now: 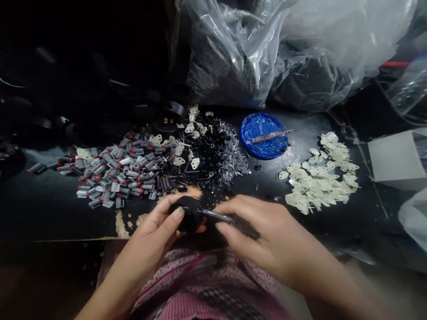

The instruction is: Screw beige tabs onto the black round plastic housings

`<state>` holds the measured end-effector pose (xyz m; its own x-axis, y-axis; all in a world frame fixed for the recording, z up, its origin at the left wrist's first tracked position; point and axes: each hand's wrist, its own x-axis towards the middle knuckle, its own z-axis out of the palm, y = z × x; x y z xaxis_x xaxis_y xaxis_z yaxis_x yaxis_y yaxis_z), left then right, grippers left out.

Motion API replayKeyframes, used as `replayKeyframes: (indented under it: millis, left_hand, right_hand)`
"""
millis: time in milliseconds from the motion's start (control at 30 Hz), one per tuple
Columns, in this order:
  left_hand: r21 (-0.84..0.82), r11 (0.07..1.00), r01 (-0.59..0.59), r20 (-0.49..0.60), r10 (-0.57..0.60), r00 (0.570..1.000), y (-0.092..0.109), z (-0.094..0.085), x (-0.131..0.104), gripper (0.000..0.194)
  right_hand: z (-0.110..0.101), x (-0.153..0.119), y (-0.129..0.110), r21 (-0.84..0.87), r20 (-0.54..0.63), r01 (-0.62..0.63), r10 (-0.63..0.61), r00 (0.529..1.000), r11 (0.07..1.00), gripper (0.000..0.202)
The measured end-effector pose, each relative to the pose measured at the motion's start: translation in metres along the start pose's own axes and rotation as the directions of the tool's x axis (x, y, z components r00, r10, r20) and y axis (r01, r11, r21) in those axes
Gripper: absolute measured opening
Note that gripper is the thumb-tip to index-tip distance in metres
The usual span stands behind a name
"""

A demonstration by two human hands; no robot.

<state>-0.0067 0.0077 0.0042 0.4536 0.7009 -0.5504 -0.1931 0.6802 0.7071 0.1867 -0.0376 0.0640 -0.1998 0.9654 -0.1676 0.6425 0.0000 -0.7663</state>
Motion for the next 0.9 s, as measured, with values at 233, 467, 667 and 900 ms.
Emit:
replayKeyframes:
  millis: [233,467,667,900]
  left_hand:
    - [-0.073,0.997,0.033,-0.024,-0.035,0.999,0.001,0.005,0.001,0.017]
    - [-0.096,0.995,0.041,-0.005,-0.042,0.999,0.0,0.006,0.0,0.018]
    - [-0.117,0.993,0.034,0.039,-0.029,0.999,-0.003,0.005,0.001,0.018]
    - [-0.085,0.996,0.019,0.038,-0.015,0.999,-0.008,0.0,0.004,0.019]
  right_hand:
    - [0.003,-0.001,0.002,0.111,-0.069,-0.07,0.078,0.995,0.991,0.007]
    - [0.025,0.01,0.007,0.07,-0.28,0.112,-0.088,0.956,0.991,0.008]
    - [0.027,0.011,0.01,-0.034,-0.308,0.2,-0.2,0.93,0.979,0.01]
    - [0.02,0.009,0.006,-0.219,-0.217,0.254,-0.3,0.929,0.942,0.013]
